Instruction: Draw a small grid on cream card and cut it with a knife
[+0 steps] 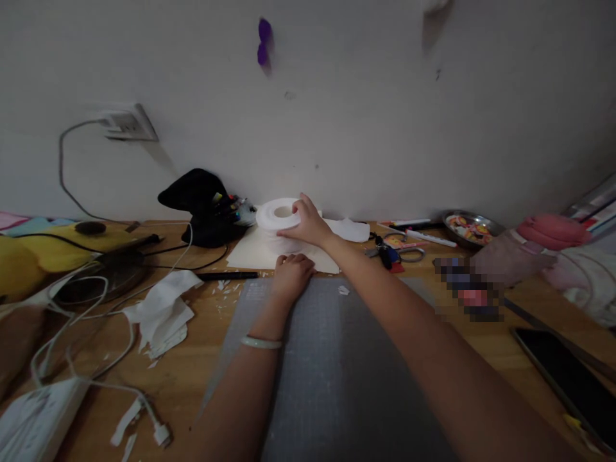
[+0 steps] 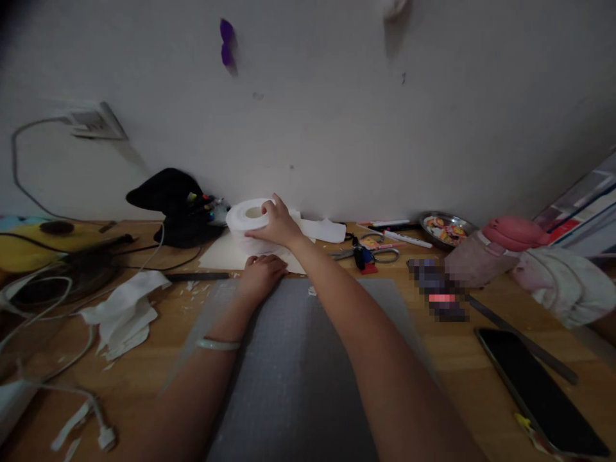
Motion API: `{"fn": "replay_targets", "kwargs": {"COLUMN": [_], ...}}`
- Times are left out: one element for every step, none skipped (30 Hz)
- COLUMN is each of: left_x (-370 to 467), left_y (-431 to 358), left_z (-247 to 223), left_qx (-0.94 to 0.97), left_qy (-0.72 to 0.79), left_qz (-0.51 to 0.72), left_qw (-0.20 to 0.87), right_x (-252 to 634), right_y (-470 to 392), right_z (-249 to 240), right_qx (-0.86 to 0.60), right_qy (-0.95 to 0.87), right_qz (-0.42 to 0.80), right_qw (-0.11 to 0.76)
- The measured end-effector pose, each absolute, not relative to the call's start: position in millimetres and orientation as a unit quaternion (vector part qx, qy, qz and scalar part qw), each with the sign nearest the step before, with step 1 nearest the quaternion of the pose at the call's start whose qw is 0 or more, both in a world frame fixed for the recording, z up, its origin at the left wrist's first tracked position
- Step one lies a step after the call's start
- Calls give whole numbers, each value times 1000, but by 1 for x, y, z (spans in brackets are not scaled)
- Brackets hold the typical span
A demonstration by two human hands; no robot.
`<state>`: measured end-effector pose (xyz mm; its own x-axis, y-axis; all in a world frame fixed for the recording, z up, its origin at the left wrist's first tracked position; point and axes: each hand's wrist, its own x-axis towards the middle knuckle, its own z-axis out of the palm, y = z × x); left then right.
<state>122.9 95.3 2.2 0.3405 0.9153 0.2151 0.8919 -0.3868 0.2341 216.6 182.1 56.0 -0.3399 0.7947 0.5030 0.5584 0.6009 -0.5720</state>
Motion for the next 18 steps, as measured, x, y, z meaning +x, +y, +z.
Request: {"fn": "replay_targets", "kwargs": {"left_x": [122,122,121,121,120,120,120,121,122,123,124,125,126,127,128,129,129,130], "left_y": [96,97,98,99,100,100,100,100,100,100,99,98,98,97,97,96,96,95], "left_z": [1,0,0,-1,-1,-1,-1,-1,0,0,1,2,2,3,3,4,4,4], "left_qx": [816,813,811,809,808,809,811,813,815,816,816,816,815,814,814,814,814,814], "left_qy": [555,559,562,566,567,566,563,560,557,556,557,558,560,561,561,561,561,562], "left_qz": [157,156,156,155,154,154,153,152,151,150,149,149,148,148,148,148,147,146], "left_qw": [40,43,45,46,46,46,46,45,43,40,37,33,29,25,21,18,14,12], "right_x": [217,217,218,220,221,223,224,225,225,225,225,225,226,227,228,230,232,235], "right_y": [182,182,182,181,181,181,181,181,181,181,180,179,179,178,178,178,179,180], "right_z": [57,57,57,56,55,54,54,53,52,51,51,50,50,50,50,52,54,57], "right_qx": [-435,-451,-464,-473,-478,-479,-477,-476,-475,-475,-478,-481,-488,-495,-504,-514,-524,-534], "right_qy": [-805,-803,-800,-796,-794,-794,-796,-798,-799,-798,-795,-788,-779,-767,-753,-738,-719,-698], "right_qz": [150,154,165,179,192,201,203,199,191,185,180,178,177,176,177,177,176,175], "right_qw": [374,358,344,332,322,316,313,313,316,321,329,340,353,368,384,401,422,444]}}
